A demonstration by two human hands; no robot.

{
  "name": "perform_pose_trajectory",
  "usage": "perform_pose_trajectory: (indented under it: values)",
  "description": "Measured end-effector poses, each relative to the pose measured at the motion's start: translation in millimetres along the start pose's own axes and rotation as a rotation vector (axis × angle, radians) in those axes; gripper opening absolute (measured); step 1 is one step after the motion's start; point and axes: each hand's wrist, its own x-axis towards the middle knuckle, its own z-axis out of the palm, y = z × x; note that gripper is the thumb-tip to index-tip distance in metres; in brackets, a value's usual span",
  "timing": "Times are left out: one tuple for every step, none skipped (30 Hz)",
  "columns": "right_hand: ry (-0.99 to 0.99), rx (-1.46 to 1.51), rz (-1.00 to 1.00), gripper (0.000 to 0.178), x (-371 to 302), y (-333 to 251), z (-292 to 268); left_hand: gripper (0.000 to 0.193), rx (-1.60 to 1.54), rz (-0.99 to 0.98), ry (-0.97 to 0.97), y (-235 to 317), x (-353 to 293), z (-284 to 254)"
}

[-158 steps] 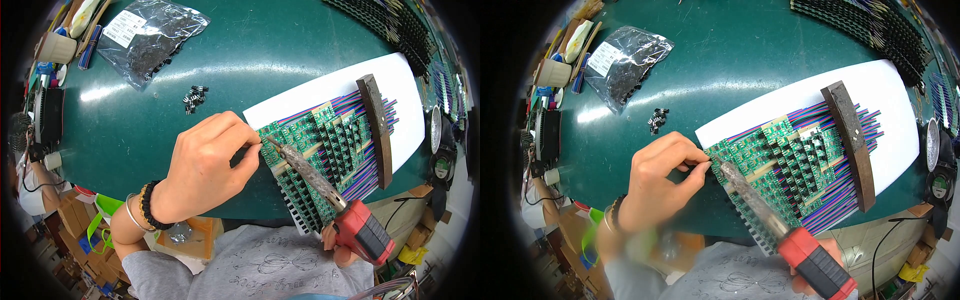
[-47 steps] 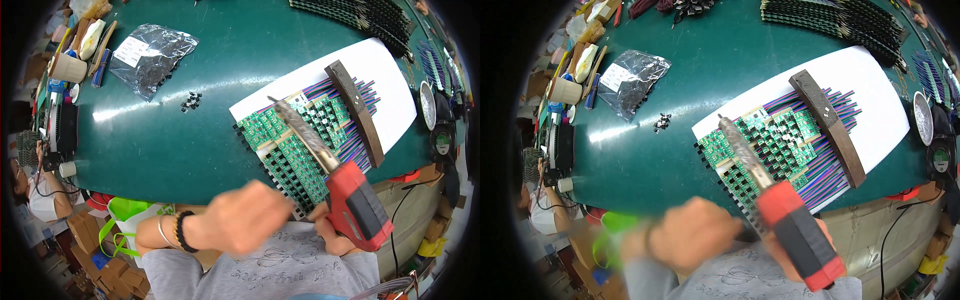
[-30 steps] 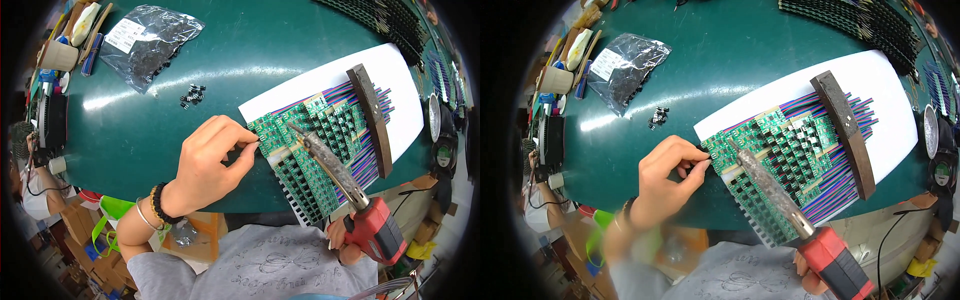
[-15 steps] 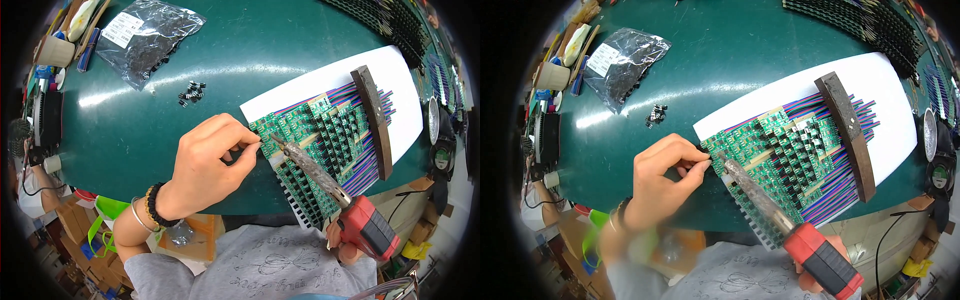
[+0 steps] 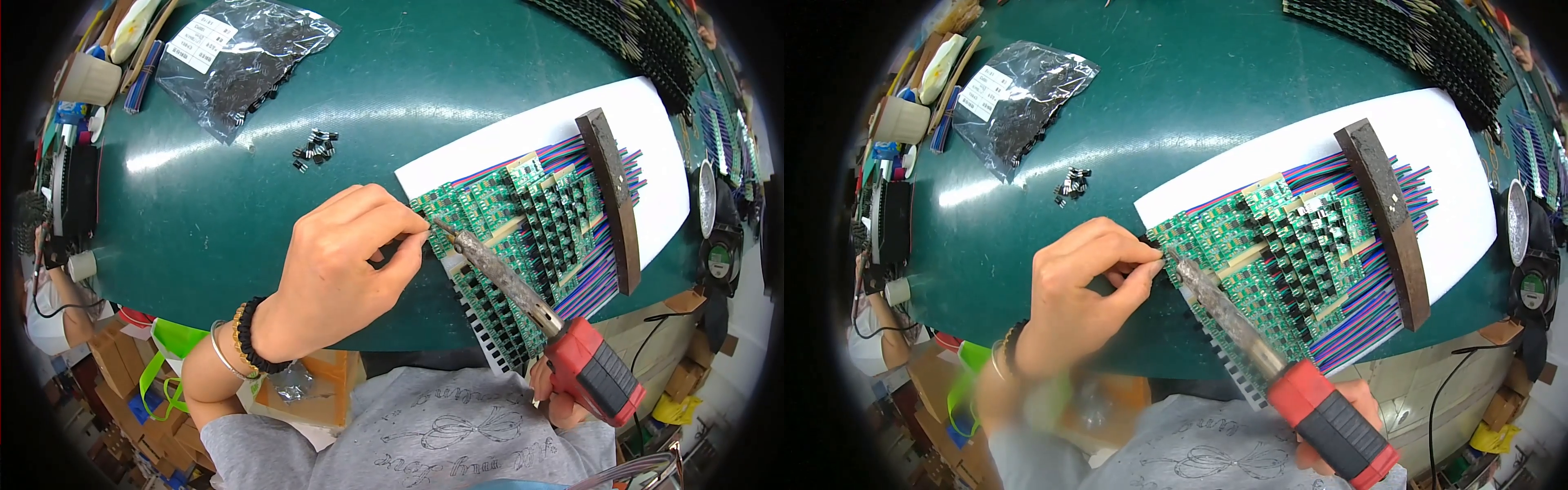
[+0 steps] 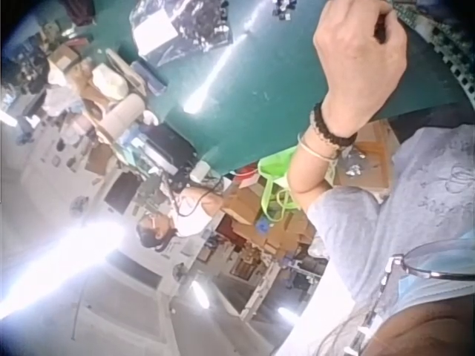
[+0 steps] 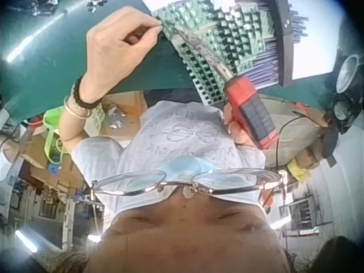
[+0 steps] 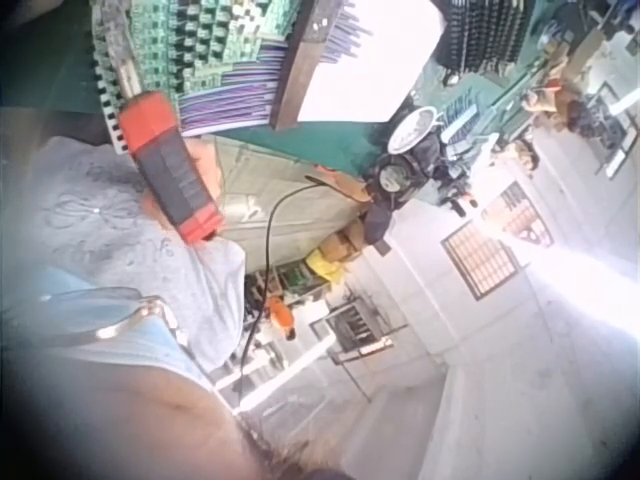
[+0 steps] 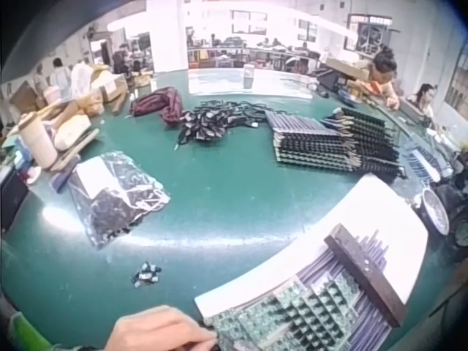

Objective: The person solders small electronic components onto a green circuit board using a soldering iron and soldering wire.

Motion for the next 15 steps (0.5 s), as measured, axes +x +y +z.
perform_pose_trajectory:
  values:
    - [0.000, -0.001, 0.000, 0.043, -1.4, 1.4, -3.1, 0.012, -0.001, 0.000, 0.001, -0.1, 0.1, 0.0]
    - [-0.021, -0.021, -0.019, 0.049, -2.6, 2.3, -5.5, 0.012, 0.002, 0.004, -0.002, -0.4, 0.1, 0.0]
    - [-0.043, -0.038, -0.039, 0.057, -1.3, 2.7, -5.4, 0.012, 0.008, 0.007, -0.004, -0.8, -0.4, 0.5]
    - [-0.045, -0.036, -0.040, 0.057, -1.7, -1.1, -6.5, 0.012, 0.010, 0.005, -0.003, -1.2, -1.0, 0.8]
    - [-0.055, 0.003, 0.112, 0.058, -1.4, -10.3, -7.0, 0.012, 0.016, 0.009, -0.004, -1.6, -1.5, 1.1]
    - [-0.064, 0.042, 0.263, 0.060, -1.4, -15.1, -5.9, 0.012, 0.023, 0.012, -0.005, -2.0, -2.0, 1.4]
    - [-0.067, 0.044, 0.262, 0.060, -2.9, -13.8, 0.1, 0.012, 0.026, 0.012, -0.004, -1.9, -2.5, 1.7]
    - [0.092, 0.091, 0.223, 0.058, -6.2, -15.1, 8.0, 0.012, 0.020, 0.018, -0.018, -0.9, 1.4, 3.9]
    - [0.233, 0.137, 0.179, 0.056, -6.7, -15.4, 12.8, 0.012, 0.022, 0.016, -0.020, -1.0, 1.1, 3.0]
    - [0.220, 0.137, 0.179, 0.056, 0.6, -17.0, 3.0, 0.012, 0.027, 0.007, -0.010, -2.0, -1.8, 0.1]
    - [-0.087, 0.066, 0.215, 0.053, 13.0, -19.6, -15.8, 0.012, 0.030, -0.001, -0.004, -2.9, -4.7, -2.8]
    - [-0.371, -0.008, 0.250, 0.051, 17.4, -22.0, -27.2, 0.012, 0.024, 0.005, -0.012, -2.5, -2.7, -1.7]
    - [-0.364, -0.010, 0.252, 0.051, 15.7, -22.7, -27.0, 0.012, 0.019, 0.010, -0.016, -2.1, -0.8, -0.9]
    - [-0.320, -0.006, 0.254, 0.051, 13.1, -22.8, -25.6, 0.012, 0.019, 0.014, -0.022, -1.7, 1.0, -0.1]
    - [-0.281, 0.000, 0.254, 0.051, 10.4, -21.2, -23.7, 0.012, 0.023, 0.015, -0.026, -1.5, 1.7, 0.4]
